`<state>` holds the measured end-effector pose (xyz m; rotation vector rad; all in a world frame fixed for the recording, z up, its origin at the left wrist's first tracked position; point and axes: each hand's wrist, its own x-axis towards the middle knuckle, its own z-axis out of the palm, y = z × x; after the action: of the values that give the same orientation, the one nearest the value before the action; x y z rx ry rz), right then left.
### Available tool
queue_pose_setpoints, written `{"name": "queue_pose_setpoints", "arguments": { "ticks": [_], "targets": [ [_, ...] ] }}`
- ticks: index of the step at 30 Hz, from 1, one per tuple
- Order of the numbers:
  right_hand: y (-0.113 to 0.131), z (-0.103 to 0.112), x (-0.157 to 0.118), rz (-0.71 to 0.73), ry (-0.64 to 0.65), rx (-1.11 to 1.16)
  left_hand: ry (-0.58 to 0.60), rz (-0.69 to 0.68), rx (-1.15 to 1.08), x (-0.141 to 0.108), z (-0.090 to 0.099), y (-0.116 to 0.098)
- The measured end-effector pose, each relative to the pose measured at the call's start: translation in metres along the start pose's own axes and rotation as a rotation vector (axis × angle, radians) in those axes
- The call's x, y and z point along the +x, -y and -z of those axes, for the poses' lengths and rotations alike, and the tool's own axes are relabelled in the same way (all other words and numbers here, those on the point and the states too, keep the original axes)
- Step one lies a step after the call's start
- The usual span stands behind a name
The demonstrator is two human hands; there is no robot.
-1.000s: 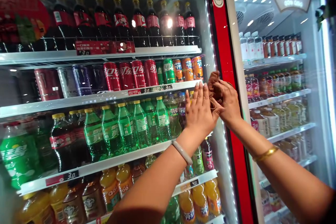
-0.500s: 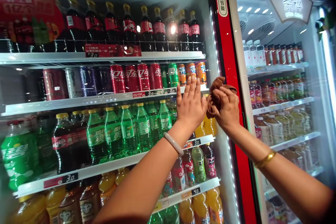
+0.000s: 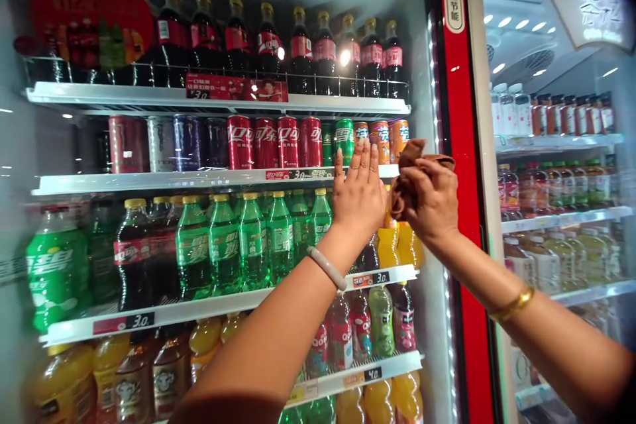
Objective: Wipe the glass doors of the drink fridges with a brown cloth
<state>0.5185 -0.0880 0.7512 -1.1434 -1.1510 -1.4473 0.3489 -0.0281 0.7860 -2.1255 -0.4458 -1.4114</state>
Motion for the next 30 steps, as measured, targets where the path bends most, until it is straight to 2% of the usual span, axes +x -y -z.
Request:
{"name": "queue_pose_setpoints", "arguments": {
  "ticks": [3,5,7,10,12,14,17,19,21,24,26,28,30],
  "targets": [
    [0.012,-0.004,0.019,0.159,0.094,0.053,-0.003,0.01,0.003,-0.003,-0.004,0.002],
    [0.002,-0.006,0.044,0.225,0.102,0.056,-0.017,0.021,0.004,-0.004,-0.004,0.002],
    [-0.016,-0.006,0.057,0.193,0.053,0.027,-0.029,0.014,0.005,-0.004,-0.003,0.002],
    [-0.03,-0.003,0.039,0.054,-0.026,-0.018,-0.02,0.016,0.004,-0.005,-0.002,0.0],
    [-0.022,-0.002,0.016,0.015,-0.052,-0.033,-0.014,0.023,0.004,-0.006,-0.002,-0.001],
    [-0.005,-0.002,0.004,0.067,-0.052,-0.026,-0.017,0.009,0.007,-0.006,-0.003,-0.003],
    [0.011,-0.006,0.024,0.237,0.027,0.017,-0.029,0.012,0.016,-0.006,-0.003,-0.003],
    [0.005,-0.008,0.049,0.317,0.099,0.041,-0.033,0.024,0.019,-0.007,-0.002,-0.001],
    [-0.01,-0.006,0.063,0.295,0.096,0.033,-0.027,0.015,0.021,-0.008,-0.001,0.003],
    [-0.02,-0.004,0.051,0.135,-0.013,-0.041,-0.004,-0.034,0.033,-0.009,0.003,0.015],
    [-0.008,-0.005,0.035,0.103,-0.052,-0.06,-0.013,-0.045,0.055,-0.008,0.006,0.023],
    [0.012,-0.008,0.03,0.2,-0.019,-0.017,-0.031,-0.042,0.079,-0.005,0.01,0.03],
    [0.029,-0.014,0.042,0.323,0.023,0.04,-0.032,-0.037,0.098,-0.001,0.016,0.036]
  ]
}}
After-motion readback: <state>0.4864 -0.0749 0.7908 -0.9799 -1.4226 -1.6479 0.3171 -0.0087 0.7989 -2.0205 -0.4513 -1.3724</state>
